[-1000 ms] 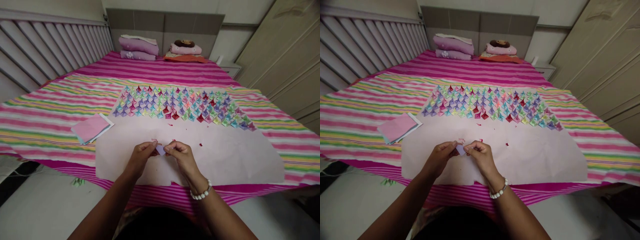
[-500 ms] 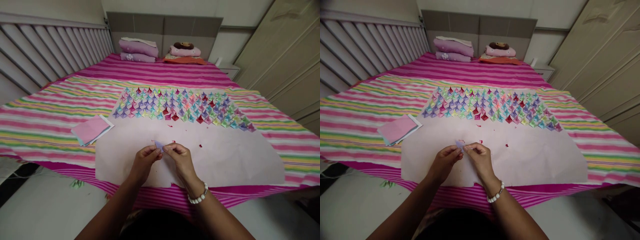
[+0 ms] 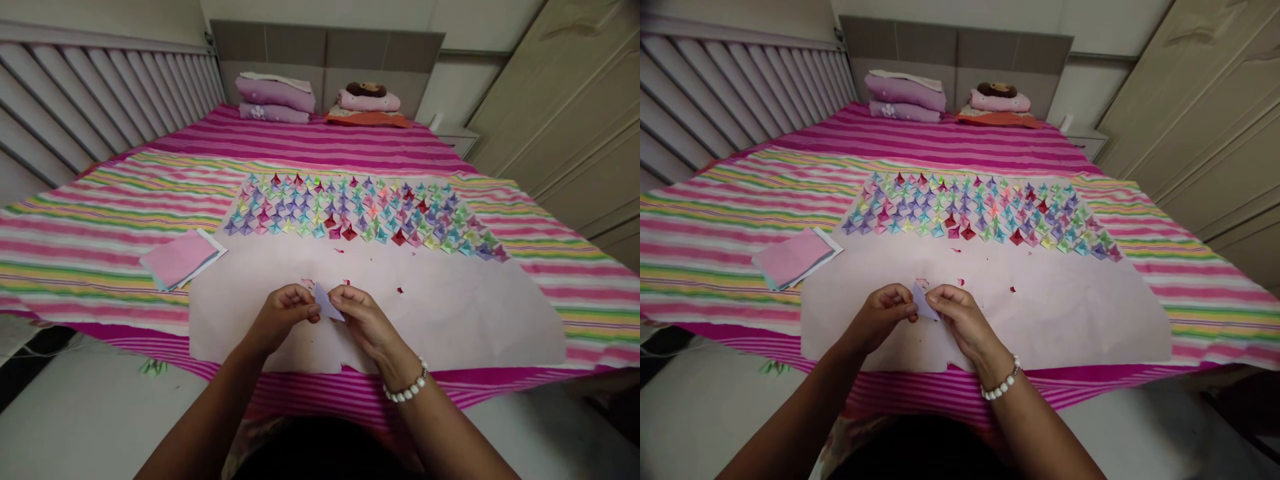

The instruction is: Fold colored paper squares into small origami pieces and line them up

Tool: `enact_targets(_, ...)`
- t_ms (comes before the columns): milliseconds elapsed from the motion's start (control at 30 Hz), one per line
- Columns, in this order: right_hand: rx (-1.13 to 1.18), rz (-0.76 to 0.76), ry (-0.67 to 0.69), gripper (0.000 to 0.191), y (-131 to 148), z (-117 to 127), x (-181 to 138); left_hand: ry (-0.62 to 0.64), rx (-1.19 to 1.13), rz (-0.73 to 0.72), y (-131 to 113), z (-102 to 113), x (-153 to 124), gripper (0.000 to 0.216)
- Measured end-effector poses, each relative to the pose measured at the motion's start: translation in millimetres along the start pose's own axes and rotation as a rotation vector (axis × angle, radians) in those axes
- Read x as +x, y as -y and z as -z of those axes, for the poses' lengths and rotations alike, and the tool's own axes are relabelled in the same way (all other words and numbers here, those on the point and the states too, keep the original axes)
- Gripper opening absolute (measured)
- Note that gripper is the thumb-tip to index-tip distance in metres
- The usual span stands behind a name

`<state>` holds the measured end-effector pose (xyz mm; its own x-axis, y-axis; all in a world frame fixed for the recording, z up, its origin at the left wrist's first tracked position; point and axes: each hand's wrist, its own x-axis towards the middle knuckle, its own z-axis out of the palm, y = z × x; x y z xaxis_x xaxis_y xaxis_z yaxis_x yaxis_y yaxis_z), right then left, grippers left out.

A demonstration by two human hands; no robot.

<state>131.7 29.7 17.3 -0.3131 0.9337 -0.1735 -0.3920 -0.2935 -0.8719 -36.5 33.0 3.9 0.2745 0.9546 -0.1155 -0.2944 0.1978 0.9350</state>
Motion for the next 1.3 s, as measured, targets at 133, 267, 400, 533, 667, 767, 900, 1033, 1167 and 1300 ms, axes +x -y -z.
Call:
enact_targets(133,-0.029,0.001,0.003,0.019,0,3,2,0.043,0.069,-0.013,-6,4,2,0.019)
enact_targets(267,-0.169,0.104,-0.012,0.017,-2,9,6,0.022,0.139,-0.015,-11,3,6,0.017)
enact_targets(400,-0.301,0.153,-0.014,0.015,-2,14,11,-0.031,0.202,-0.034,-8,0,10,0.016)
enact_targets(533,-0.352,0.217,-0.13,0.009,-7,11,16,-0.087,0.267,-0.072,-1,-6,12,0.016)
enact_targets(667,-0.465,0.339,-0.277,0.003,-15,6,17,-0.135,0.36,-0.115,3,-14,10,0.021)
enact_targets(767,-0.606,0.451,-0.315,0.009,-18,3,15,-0.193,0.437,-0.12,3,-20,7,0.026)
enact_targets(900,-0.699,0.555,-0.307,0.015,-20,1,13,-0.261,0.585,-0.209,6,-26,5,0.018)
enact_targets(1033,-0.714,0.581,-0.302,0.018,-21,0,14,-0.294,0.737,-0.305,8,-30,6,0.017)
enact_targets(1167,-0.694,0.568,-0.309,0.02,-24,1,18,-0.281,0.768,-0.295,10,-29,7,0.012)
enact_targets(1300,-0.627,0.506,-0.342,0.016,-28,7,23,-0.203,0.855,-0.375,12,-22,7,0.013)
